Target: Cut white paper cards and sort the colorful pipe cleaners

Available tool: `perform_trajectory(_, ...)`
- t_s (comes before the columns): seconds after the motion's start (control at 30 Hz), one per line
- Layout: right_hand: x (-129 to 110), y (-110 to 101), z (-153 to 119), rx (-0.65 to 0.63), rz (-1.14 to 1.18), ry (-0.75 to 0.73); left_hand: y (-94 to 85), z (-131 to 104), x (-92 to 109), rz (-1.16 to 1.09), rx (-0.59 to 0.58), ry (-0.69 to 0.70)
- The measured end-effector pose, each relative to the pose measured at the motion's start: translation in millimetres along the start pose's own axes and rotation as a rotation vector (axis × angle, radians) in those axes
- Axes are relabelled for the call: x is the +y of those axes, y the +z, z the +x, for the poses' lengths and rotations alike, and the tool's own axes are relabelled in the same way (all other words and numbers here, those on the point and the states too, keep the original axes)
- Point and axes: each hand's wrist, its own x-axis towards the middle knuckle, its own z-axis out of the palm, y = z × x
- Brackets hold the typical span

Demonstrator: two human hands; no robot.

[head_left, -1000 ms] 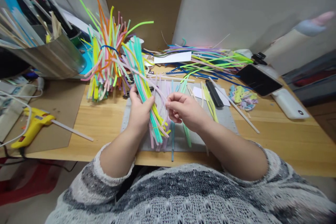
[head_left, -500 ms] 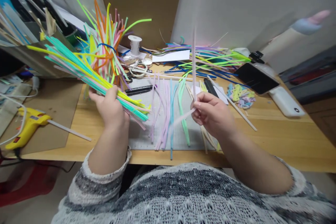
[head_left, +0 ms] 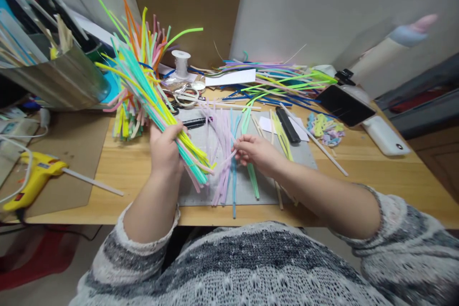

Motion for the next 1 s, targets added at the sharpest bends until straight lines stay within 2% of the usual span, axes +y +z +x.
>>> perform_trajectory(0.1,-4.8,2.9,-10.2,-0.045,0.139,-0.090,8.9,-10.4,0.3,-0.061,-0.188,-0.173)
perform_trajectory(0.17,-3.5,8.3,-17.4,-0.115,0.230,-0.066,12.5,-16.4,-1.6,-0.043,-0.309,-0.304)
perform_trajectory(0.33,9.6,25.0,-28.6,-0.367,0.353,0.105,13.3,-21.6,-6.6,-0.017,-0.407,-0.327)
perform_trajectory(0.47,15.3,30.5,-30.8,-0.339,0.442,0.170,11.8,-19.7,-6.8,0.034,-0.382,-0.282)
perform_trajectory(0.57,17.6,29.4,-32.2,-0.382,0.476,0.209,11.7,-18.5,-6.3,0.088,-0.319,-0.238)
perform_trajectory(0.67,19.9,25.9,-36.5,-0.402,0.325,0.127,11.3,-17.8,-6.1,0.088,-0.288,-0.251)
perform_trajectory(0.73,20.7,23.3,-41.6,-0.383,0.200,0.082,11.1,-18.0,-5.8,0.083,-0.308,-0.287)
perform_trajectory(0.83,20.8,19.5,-51.0,-0.419,0.086,0.122,11.9,-18.8,-4.6,0.074,-0.329,-0.355)
perform_trajectory(0.9,21.2,16.8,-57.4,-0.478,0.076,0.161,12.8,-17.9,-3.3,0.062,-0.291,-0.384)
perform_trajectory(1.0,22.9,9.9,-66.0,-0.554,0.117,0.217,12.2,-11.8,-0.5,0.026,-0.167,-0.375)
